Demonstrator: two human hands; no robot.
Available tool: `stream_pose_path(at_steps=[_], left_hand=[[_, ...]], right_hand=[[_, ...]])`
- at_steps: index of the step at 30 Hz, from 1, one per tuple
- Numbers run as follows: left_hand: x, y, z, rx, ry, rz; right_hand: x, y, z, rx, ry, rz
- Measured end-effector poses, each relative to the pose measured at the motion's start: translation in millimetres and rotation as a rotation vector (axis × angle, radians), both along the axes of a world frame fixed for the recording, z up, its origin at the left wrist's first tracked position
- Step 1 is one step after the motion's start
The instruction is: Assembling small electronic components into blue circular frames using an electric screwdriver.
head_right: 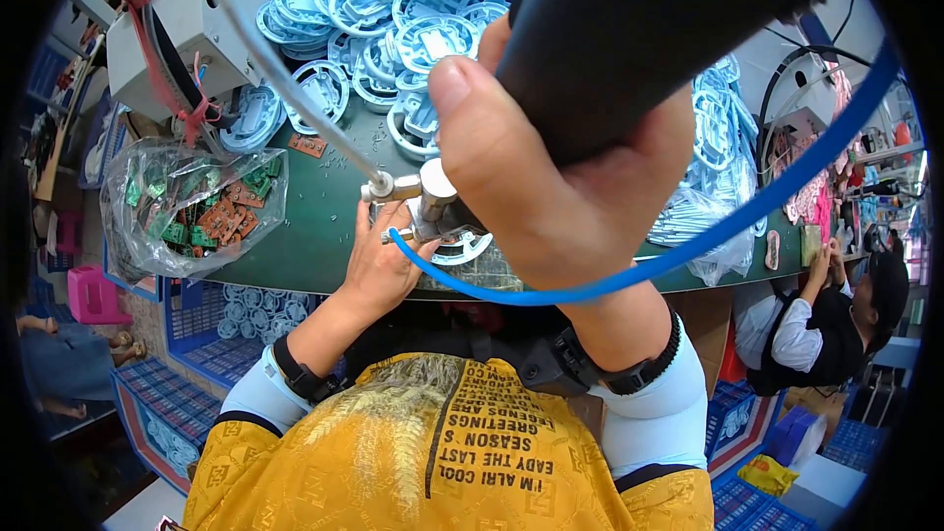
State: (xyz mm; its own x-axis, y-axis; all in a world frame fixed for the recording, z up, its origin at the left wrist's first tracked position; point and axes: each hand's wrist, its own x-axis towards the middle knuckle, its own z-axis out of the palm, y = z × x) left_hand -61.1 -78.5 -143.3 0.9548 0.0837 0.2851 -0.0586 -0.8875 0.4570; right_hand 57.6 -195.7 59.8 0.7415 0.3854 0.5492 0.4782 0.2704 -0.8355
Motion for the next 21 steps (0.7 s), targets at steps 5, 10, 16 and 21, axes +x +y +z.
stream_pose_path(at_steps=[5,10,16,21], left_hand=[[0.7,-0.9,-3.0,-0.015,0.013,0.002],[0.1,1.2,-6.9,0.016,0.000,-0.010],[1.6,1.0,-0.2,-0.050,-0.024,-0.032],[-2.3,0.7,-4.4,0.018,-0.031,-0.021]], right_hand=[[4.6,-0.6,-4.0,0.027,0.024,0.037],[16.2,-0.9,-16.0,0.012,-0.058,0.057],[12.2,-4.2,-26.3,0.074,-0.093,0.079],[15.0,-0.4,-25.0,-0.008,-0.125,0.129]])
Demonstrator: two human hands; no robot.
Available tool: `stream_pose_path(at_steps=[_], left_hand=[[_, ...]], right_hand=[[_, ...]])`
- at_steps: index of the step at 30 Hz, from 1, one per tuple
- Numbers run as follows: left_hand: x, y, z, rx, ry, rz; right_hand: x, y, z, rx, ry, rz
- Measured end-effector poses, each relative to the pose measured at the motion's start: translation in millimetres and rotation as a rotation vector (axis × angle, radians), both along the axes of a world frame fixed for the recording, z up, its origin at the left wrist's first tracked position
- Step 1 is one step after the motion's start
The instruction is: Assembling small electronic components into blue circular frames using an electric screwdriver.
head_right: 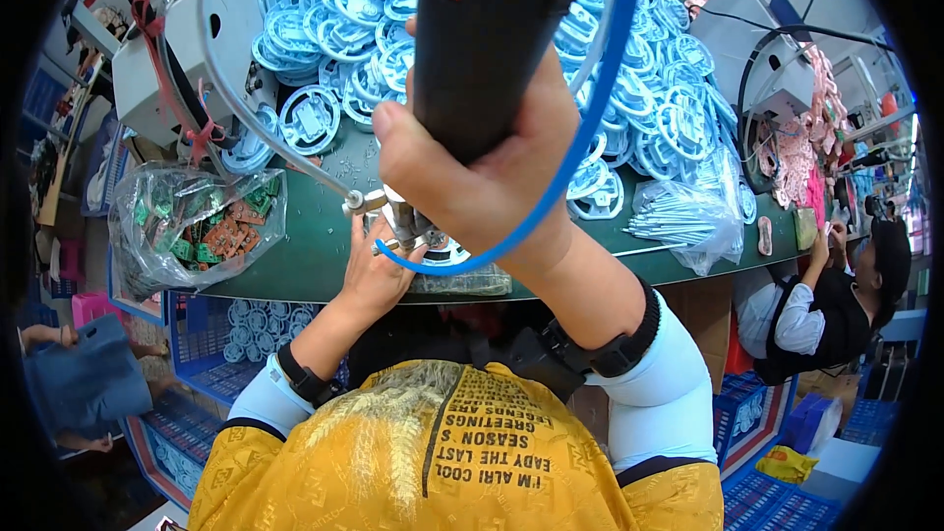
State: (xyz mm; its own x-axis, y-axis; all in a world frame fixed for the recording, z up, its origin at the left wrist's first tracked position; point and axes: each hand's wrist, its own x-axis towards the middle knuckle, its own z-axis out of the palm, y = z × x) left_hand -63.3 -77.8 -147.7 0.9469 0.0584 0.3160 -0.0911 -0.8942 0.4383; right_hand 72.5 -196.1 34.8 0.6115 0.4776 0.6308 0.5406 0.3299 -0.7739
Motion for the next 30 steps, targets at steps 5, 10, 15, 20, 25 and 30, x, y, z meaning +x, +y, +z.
stream_pose_path(at_steps=[5,10,15,20,25,30], left_hand=[[-2.0,-2.8,5.9,0.017,0.027,0.020],[1.7,-1.4,2.8,0.014,0.037,0.019],[2.7,-2.2,2.1,0.014,0.022,0.023],[1.3,-1.5,1.4,0.028,0.015,0.023],[2.1,-2.6,1.1,0.018,0.014,0.025],[2.0,-1.8,2.5,0.025,0.027,0.020]], right_hand=[[-4.7,-17.7,44.0,0.022,0.005,-0.093],[-0.8,-12.4,26.1,-0.002,-0.032,-0.064],[2.9,-9.2,12.2,-0.058,-0.061,-0.106],[4.6,-6.9,11.1,-0.079,-0.063,-0.113],[2.1,-5.7,8.3,-0.020,-0.032,-0.075],[-0.7,-6.8,9.6,0.003,-0.023,-0.065]])
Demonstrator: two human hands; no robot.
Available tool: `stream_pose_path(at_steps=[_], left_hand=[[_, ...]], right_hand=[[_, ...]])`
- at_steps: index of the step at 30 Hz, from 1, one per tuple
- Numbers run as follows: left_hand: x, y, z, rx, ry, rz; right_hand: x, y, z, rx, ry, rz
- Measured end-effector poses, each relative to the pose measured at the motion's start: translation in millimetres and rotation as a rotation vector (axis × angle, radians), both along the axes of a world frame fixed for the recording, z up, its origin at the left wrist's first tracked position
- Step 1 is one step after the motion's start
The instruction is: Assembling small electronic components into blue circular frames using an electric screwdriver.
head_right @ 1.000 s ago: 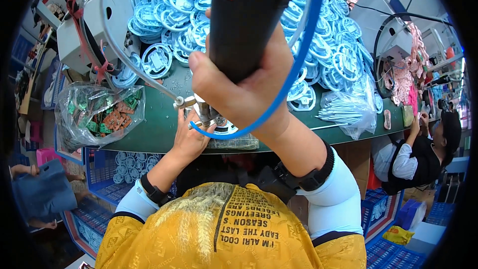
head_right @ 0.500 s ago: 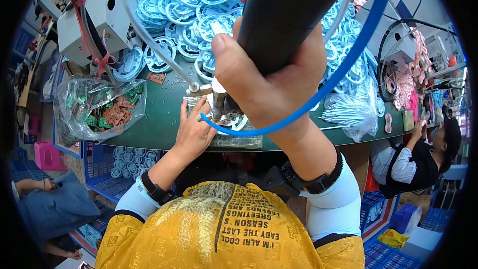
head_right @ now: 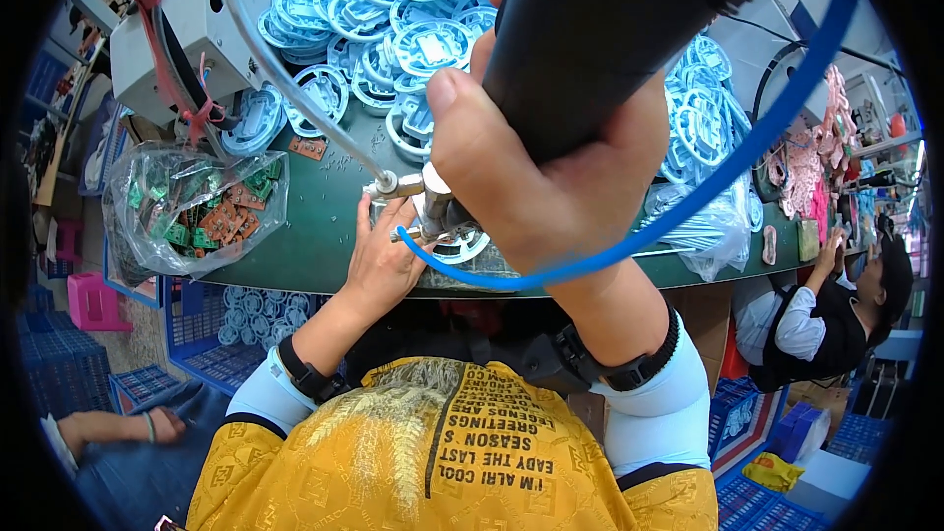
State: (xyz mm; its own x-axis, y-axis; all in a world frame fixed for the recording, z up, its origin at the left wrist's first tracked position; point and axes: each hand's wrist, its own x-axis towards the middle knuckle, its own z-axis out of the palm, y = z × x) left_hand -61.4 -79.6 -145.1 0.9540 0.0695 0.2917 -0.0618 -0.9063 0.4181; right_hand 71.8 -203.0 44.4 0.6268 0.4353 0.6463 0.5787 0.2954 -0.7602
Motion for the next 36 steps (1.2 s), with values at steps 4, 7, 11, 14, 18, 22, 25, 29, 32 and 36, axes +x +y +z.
stream_pose_path(at_steps=[4,7,11,14,18,22,25,29,32,36], left_hand=[[0.3,0.9,1.6,-0.015,0.025,-0.003],[0.6,0.0,3.5,-0.011,0.016,-0.004],[0.6,-0.2,0.7,0.011,0.013,-0.016],[-0.5,0.2,-1.9,-0.027,0.003,-0.004],[-1.1,-1.1,-5.6,0.011,-0.058,0.026],[1.2,-3.7,2.8,-0.012,-0.026,0.018],[0.0,-3.2,-1.5,-0.031,-0.036,0.034],[1.1,-2.6,0.4,-0.040,-0.046,0.023],[0.4,-1.5,-0.1,0.009,-0.075,0.016],[0.2,-0.9,-2.3,0.023,-0.050,0.013]], right_hand=[[-5.3,3.8,-1.3,0.034,0.040,-0.012],[-8.6,3.2,-1.5,0.057,0.070,-0.050],[-9.9,-0.1,-7.0,0.067,0.060,-0.028],[-11.1,-1.4,-10.0,0.026,0.016,-0.065],[-3.5,-4.9,-1.3,0.035,-0.002,-0.108],[0.2,-15.5,49.3,0.040,-0.050,-0.227],[4.8,-13.4,55.6,0.008,-0.124,-0.210],[-9.4,0.1,28.9,0.075,-0.022,-0.116],[-10.9,6.0,13.2,0.093,0.052,-0.152],[-11.2,9.8,7.9,0.103,0.122,-0.136]])
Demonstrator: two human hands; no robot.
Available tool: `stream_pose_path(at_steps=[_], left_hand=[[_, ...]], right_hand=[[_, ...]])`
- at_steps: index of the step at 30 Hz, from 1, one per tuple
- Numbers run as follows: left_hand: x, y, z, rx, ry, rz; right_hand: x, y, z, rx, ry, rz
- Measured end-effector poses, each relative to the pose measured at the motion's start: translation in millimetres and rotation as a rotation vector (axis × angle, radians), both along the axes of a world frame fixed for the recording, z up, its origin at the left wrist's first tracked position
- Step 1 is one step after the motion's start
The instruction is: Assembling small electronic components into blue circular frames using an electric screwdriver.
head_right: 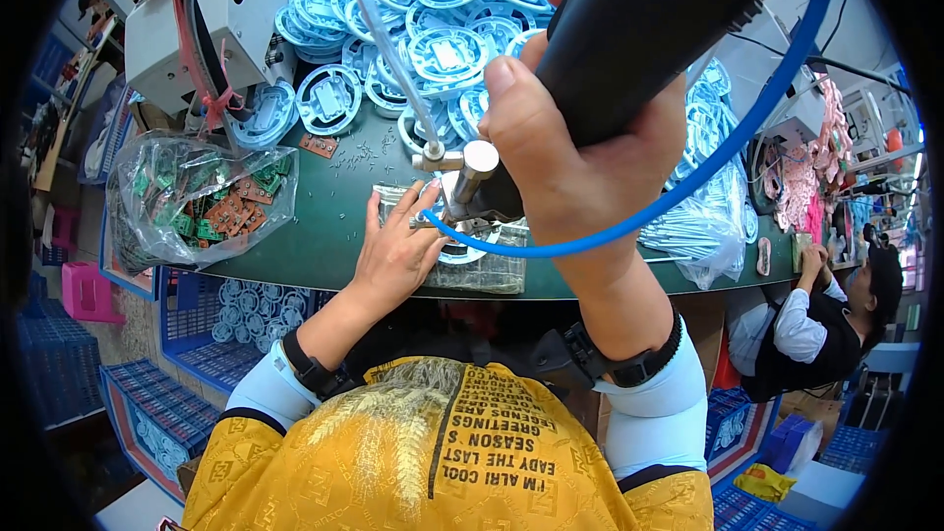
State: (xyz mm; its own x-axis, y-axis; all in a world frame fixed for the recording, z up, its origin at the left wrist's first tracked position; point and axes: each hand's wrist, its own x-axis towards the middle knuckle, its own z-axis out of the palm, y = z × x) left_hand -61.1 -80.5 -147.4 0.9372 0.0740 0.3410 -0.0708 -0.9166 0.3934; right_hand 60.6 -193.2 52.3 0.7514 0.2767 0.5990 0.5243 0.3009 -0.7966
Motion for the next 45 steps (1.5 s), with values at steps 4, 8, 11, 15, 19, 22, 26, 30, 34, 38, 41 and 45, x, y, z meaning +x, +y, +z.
stream_pose_path(at_steps=[4,8,11,15,19,22,26,30,34,38,41,45], left_hand=[[0.3,-0.6,0.8,-0.013,-0.010,-0.001],[0.1,0.6,2.2,-0.011,-0.012,0.001],[-0.3,-1.2,6.1,-0.059,-0.077,0.004],[0.3,-7.0,11.6,-0.007,-0.132,0.047],[2.5,-6.7,12.4,-0.007,-0.133,0.084],[2.8,-6.0,8.4,0.000,-0.143,0.097],[-0.3,-1.6,12.9,0.003,-0.168,0.095],[-9.8,23.9,11.6,0.044,-0.138,0.164],[-11.1,32.1,20.5,-0.042,-0.122,0.181],[-6.0,29.0,24.8,-0.051,0.024,-0.030],[-6.3,29.7,10.0,-0.040,0.034,-0.076],[-9.6,6.3,14.7,-0.029,-0.033,-0.007]], right_hand=[[1.1,-0.1,-1.4,-0.033,-0.034,0.032],[0.8,1.4,2.8,-0.029,-0.027,0.022],[4.5,-0.6,10.4,-0.020,-0.049,0.016],[7.0,0.6,19.5,-0.011,-0.096,-0.019],[8.5,3.0,25.4,-0.037,-0.105,-0.020],[11.1,5.7,25.5,-0.017,-0.163,-0.076],[8.6,6.2,24.8,-0.017,-0.147,-0.067],[0.7,3.6,21.6,-0.011,-0.111,-0.050],[-2.7,0.5,8.3,-0.041,-0.100,-0.042],[-3.2,1.0,4.4,-0.025,-0.060,-0.030],[-4.1,2.8,6.5,-0.018,-0.113,-0.013],[-8.6,5.1,9.1,-0.040,-0.090,-0.014]])
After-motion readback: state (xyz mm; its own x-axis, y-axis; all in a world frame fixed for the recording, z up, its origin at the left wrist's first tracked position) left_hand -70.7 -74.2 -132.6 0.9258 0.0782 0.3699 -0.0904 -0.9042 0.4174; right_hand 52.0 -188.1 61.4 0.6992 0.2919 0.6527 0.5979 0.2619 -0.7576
